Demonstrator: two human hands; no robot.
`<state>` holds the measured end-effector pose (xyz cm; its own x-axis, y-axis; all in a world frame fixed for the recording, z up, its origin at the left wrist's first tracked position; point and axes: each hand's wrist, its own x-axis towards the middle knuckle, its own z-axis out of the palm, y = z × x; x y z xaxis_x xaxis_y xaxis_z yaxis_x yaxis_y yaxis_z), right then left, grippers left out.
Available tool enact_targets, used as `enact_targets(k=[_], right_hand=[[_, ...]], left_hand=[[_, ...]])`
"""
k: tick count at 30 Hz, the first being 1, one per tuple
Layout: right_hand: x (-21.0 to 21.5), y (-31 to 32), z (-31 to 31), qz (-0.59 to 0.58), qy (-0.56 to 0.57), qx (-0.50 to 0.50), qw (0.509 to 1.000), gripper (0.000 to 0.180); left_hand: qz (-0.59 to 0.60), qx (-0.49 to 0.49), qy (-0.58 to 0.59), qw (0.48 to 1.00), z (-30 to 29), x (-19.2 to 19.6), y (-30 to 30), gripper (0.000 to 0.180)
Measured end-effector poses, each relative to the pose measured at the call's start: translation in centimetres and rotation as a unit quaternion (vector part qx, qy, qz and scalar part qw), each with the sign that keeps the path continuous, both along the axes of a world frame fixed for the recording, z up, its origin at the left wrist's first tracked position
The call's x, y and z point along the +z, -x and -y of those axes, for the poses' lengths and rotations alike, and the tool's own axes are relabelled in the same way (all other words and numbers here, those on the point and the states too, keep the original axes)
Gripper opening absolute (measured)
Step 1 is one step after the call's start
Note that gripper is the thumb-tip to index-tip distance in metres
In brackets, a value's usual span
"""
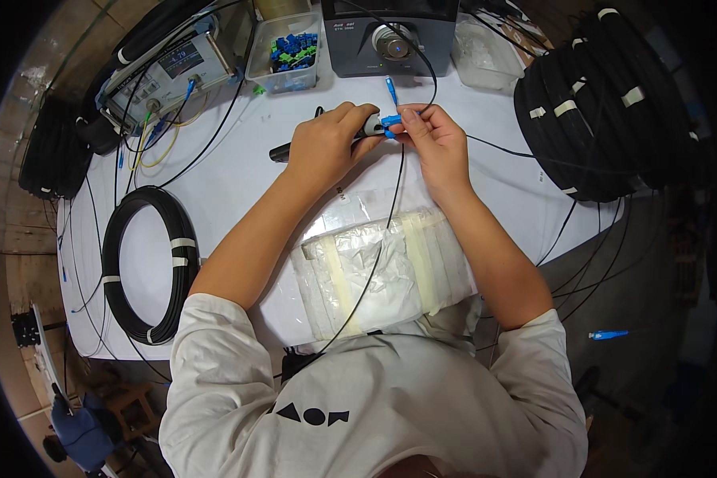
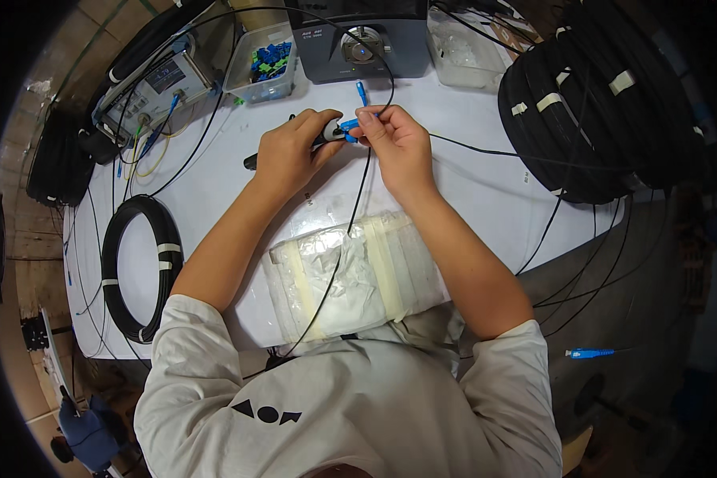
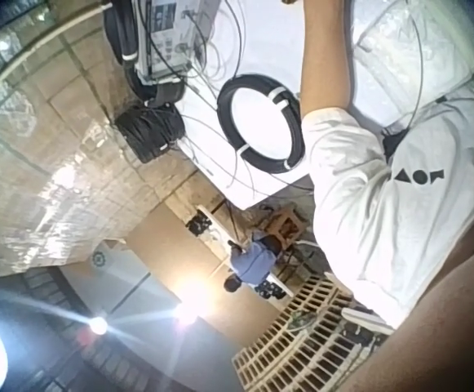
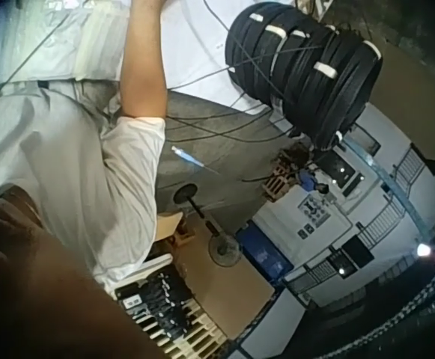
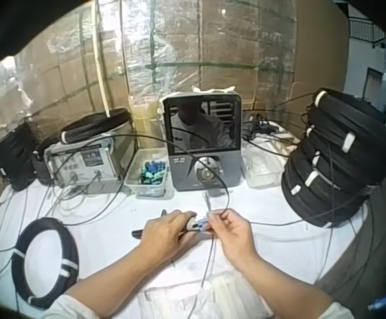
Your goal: Test connectivity and power levels of fiber optic cables using an optical power meter and a visual fault locator.
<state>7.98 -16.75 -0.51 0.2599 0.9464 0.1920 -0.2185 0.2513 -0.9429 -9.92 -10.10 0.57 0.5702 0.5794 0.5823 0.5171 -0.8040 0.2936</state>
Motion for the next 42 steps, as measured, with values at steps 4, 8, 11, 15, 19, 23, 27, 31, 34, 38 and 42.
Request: enact_targets(k=[4,8,11,15,19,23,27,31,34,38,42], right_hand=[[-0.2,0.0,0.0,0.017,-0.019,0.004,1.0,0.022],[-0.3,-0.1,-0.1,0.006,-0.014,-0.005,1.0,0.022],[-0.2,0.1,-0.1,-0.001,-0.019,-0.009,1.0,0.022],[-0.2,0.1,0.0,0.004,-0.018,-0.008,1.0,0.02],[-0.2,0.1,-0.1,0.007,-0.015,-0.012,1.0,0.02],[-0.1,0.2,0.0,-0.001,-0.011,-0.007,1.0,0.021],[-0.3,0.0,-0.1,0.026,-0.014,-0.005,1.0,0.023],[-0.8,0.3,-0.1,0.028,0.004,-0.004,1.0,0.022],[-0.8,0.7,-0.5,0.003,-0.034,-0.002,0.999,0.021],[0.0,0.3,-0.1,0.019,-0.032,0.009,0.999,0.021],[-0.4,-1.2,-0.3,-0.016,0.003,-0.017,1.0,0.021]], left_hand=[[-0.003,-0.006,-0.007,1.0,0.0,0.1,0.0,0.041],[0.004,0.0,-0.002,1.0,0.0,0.1,-0.1,0.04],[0.005,0.001,-0.001,1.0,-0.1,0.1,0.0,0.04],[0.005,0.0,-0.004,1.0,-0.1,-0.1,-0.1,0.04],[0.007,-0.004,-0.01,1.0,0.0,0.0,0.0,0.039],[0.009,-0.008,-0.009,1.0,0.0,0.2,0.0,0.039],[0.012,-0.02,-0.014,1.0,0.0,0.2,0.0,0.038],[0.025,-0.026,-0.014,0.999,-0.1,0.0,0.1,0.036],[0.015,-0.03,-0.016,0.999,-0.1,0.1,0.0,0.038],[0.021,-0.025,-0.022,0.999,0.1,0.4,-0.4,0.04],[-0.007,-0.028,0.061,0.998,-0.2,0.6,0.6,0.041]])
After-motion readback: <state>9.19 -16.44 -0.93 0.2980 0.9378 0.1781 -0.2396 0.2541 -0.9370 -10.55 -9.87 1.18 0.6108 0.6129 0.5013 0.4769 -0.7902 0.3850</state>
